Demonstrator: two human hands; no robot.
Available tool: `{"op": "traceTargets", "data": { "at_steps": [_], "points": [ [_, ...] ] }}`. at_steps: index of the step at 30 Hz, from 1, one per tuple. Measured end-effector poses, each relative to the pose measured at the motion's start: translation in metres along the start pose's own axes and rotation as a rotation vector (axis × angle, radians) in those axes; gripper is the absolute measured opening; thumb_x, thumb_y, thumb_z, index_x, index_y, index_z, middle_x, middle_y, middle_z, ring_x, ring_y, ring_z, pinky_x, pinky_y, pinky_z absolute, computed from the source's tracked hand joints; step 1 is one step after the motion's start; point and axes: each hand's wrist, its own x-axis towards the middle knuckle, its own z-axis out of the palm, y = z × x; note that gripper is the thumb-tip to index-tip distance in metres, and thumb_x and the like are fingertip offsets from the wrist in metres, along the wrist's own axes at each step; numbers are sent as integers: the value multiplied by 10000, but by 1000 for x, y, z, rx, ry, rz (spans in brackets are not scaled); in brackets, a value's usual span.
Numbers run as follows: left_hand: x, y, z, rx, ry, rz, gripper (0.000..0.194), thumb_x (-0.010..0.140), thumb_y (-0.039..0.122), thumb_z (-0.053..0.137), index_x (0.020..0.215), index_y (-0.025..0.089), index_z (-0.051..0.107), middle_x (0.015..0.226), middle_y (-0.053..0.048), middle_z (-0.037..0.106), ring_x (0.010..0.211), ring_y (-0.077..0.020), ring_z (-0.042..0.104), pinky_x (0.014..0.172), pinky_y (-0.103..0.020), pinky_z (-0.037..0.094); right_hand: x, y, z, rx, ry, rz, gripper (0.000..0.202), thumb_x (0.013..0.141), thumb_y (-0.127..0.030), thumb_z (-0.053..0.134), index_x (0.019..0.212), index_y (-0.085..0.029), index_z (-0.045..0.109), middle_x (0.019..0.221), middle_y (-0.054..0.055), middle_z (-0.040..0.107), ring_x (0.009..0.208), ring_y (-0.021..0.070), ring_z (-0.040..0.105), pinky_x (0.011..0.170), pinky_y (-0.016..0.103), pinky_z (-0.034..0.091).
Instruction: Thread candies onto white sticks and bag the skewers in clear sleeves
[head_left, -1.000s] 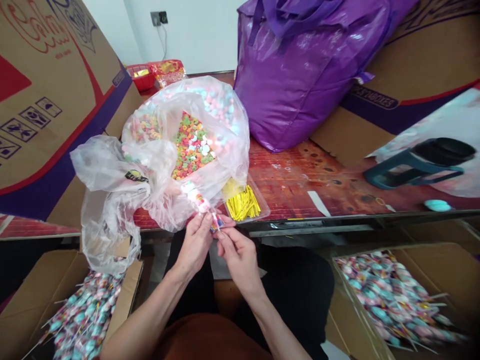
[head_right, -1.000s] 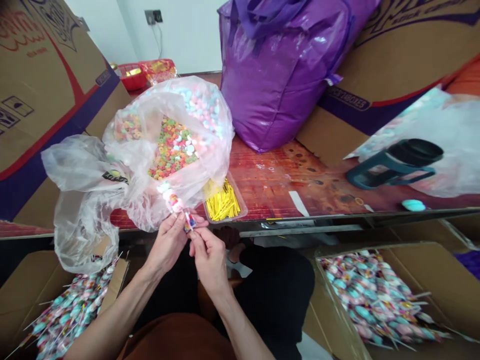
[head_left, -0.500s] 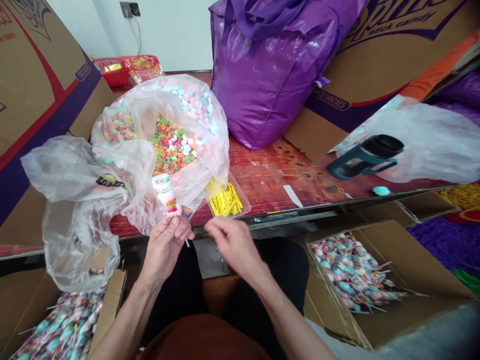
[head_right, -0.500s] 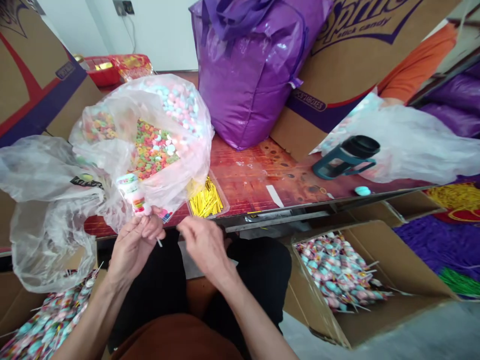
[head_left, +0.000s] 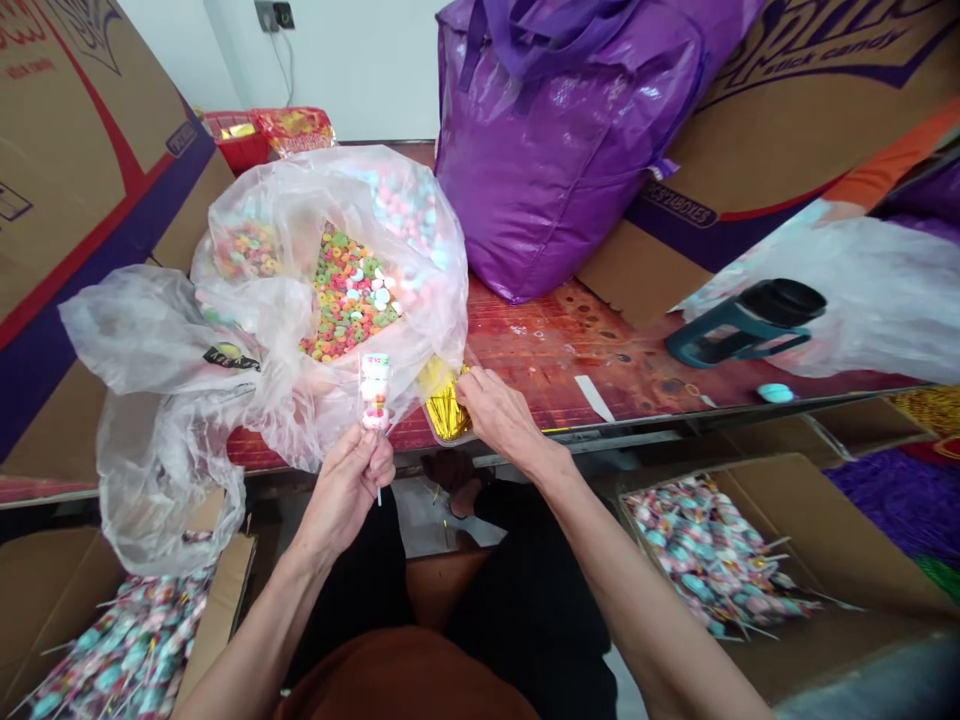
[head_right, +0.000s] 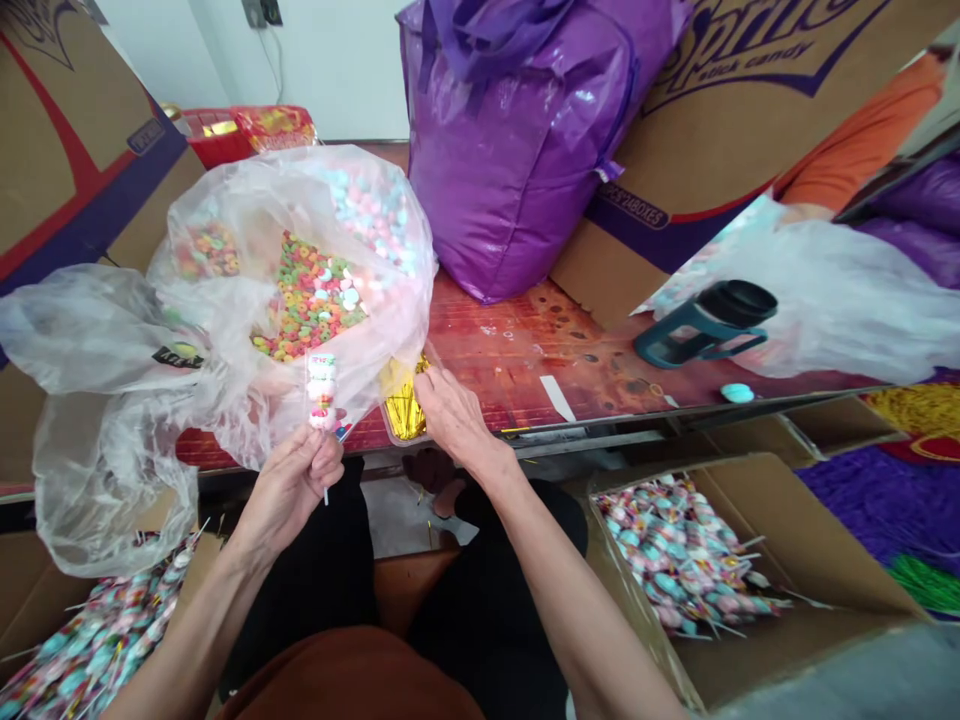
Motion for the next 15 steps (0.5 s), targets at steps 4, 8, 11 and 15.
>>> {"op": "traceTargets", "data": {
  "at_steps": [4,8,11,15],
  "points": [
    [7,-1,0,0,34,119,310,796,286,785,751,185,495,639,52,441,566,-67,362,529,-173,329,-6,2,-6,176,190,200,202,983,-162,399,953,-178,598,901,78,644,799,196,543,638,281,319],
    [12,-5,6,93,64,145,267,785,348,789,794,160,599,670,33,513,578,-63,385,551,-190,338,-27,-16,-13,789,409,357,149,950,-260,452,859,-196,551,774,14,599,638,138,514,611,252,377],
    [13,-15,15,158,34,90,280,803,380,761,760,146,614,650,36,499,538,-54,333,507,-198,281,-47,-50,-10,1219,298,328,150,921,-330,529,855,-202,571,751,-15,593,552,102,468,514,219,369],
    [8,-32,24,289,82,148,229,826,360,736,950,200,628,719,36,546,602,-83,435,555,-196,349,-58,-88,8,1386,333,346,156,909,-302,561,793,-197,556,706,-23,590,602,100,537,580,208,446]
  ]
}}
